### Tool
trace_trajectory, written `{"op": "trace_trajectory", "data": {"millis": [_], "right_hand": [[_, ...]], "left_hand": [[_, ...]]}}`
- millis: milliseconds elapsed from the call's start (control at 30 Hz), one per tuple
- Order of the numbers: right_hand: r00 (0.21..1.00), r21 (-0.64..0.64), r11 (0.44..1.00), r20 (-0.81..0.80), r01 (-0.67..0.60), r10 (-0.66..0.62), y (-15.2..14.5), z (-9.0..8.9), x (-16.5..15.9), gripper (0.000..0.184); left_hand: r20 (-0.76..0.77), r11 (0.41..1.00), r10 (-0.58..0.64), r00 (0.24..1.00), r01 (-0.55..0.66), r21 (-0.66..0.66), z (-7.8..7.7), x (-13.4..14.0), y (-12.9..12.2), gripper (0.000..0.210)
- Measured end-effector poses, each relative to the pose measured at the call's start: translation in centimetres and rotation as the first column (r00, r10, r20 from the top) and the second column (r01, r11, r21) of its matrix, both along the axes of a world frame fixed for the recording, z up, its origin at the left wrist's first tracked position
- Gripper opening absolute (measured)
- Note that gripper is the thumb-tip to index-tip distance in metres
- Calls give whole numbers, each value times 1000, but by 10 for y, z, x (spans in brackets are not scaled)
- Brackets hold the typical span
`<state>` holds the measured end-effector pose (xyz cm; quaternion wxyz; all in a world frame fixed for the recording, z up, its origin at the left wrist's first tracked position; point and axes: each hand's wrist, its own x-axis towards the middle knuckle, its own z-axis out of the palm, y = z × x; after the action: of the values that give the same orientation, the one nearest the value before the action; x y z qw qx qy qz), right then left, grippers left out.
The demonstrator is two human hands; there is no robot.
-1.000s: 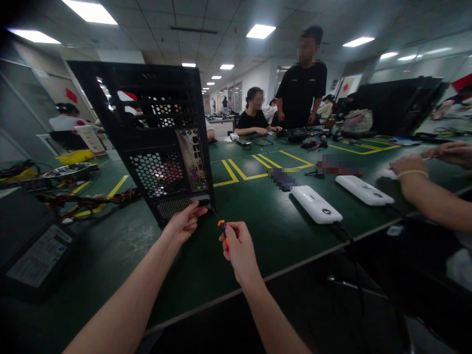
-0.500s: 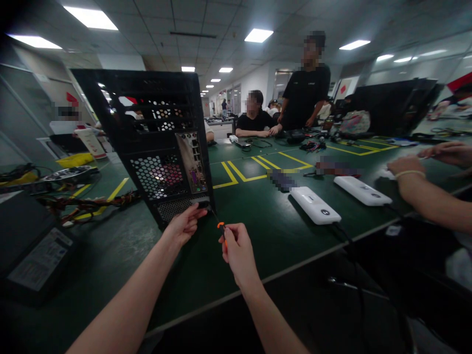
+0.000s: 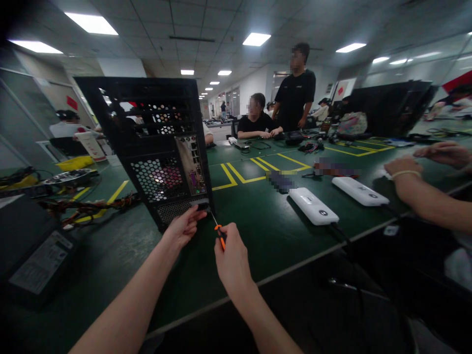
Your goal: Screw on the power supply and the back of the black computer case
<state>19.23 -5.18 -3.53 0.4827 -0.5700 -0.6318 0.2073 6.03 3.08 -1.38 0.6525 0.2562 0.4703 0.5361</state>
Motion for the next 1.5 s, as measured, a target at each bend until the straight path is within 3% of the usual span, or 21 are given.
{"op": "trace_trajectory", "data": {"millis": [100, 200, 433, 633, 767, 900, 1000, 1133, 1267, 1500], "right_hand": [[982, -124, 988, -174, -97, 75, 3, -2, 1, 8], [892, -233, 938, -431, -255, 136, 7, -2, 1, 14], [646, -337, 851, -764, -402, 2, 9, 12, 4, 15], [557, -369, 827, -826, -424, -83, 10, 16, 4, 15], [473, -390, 762, -872, -517, -126, 11, 19, 6, 10], [378, -387, 676, -910, -627, -170, 10, 25, 8, 20], [324, -358, 668, -928, -652, -181, 9, 27, 6, 22], [308, -339, 729, -934, -595, -183, 8, 29, 3, 11], [314, -357, 716, -928, -600, -200, 8, 33, 2, 17], [402, -369, 763, -902, -531, -157, 10, 25, 3, 14]], "left_hand": [[-9, 1000, 5, 1000, -5, 10, 1, 1, -1, 18], [-17, 1000, 10, 1000, -9, 13, 1, 1, -1, 18], [-28, 1000, 4, 1000, -4, 18, 0, 1, -1, 18], [-31, 1000, -6, 1000, 6, 7, -1, 0, 1, 20], [-29, 1000, -4, 1000, 5, 19, -2, 0, 1, 19], [-28, 1000, 0, 1000, 1, 20, -1, 0, -1, 19], [-30, 1000, 0, 1000, 1, 25, 0, 1, -2, 20], [-32, 1000, -5, 999, 5, 16, 2, 1, -2, 20], [-35, 1000, -10, 999, 10, 14, 1, 1, -3, 20], [-79, 999, 23, 997, -20, 44, -2, 2, -2, 22]]}}
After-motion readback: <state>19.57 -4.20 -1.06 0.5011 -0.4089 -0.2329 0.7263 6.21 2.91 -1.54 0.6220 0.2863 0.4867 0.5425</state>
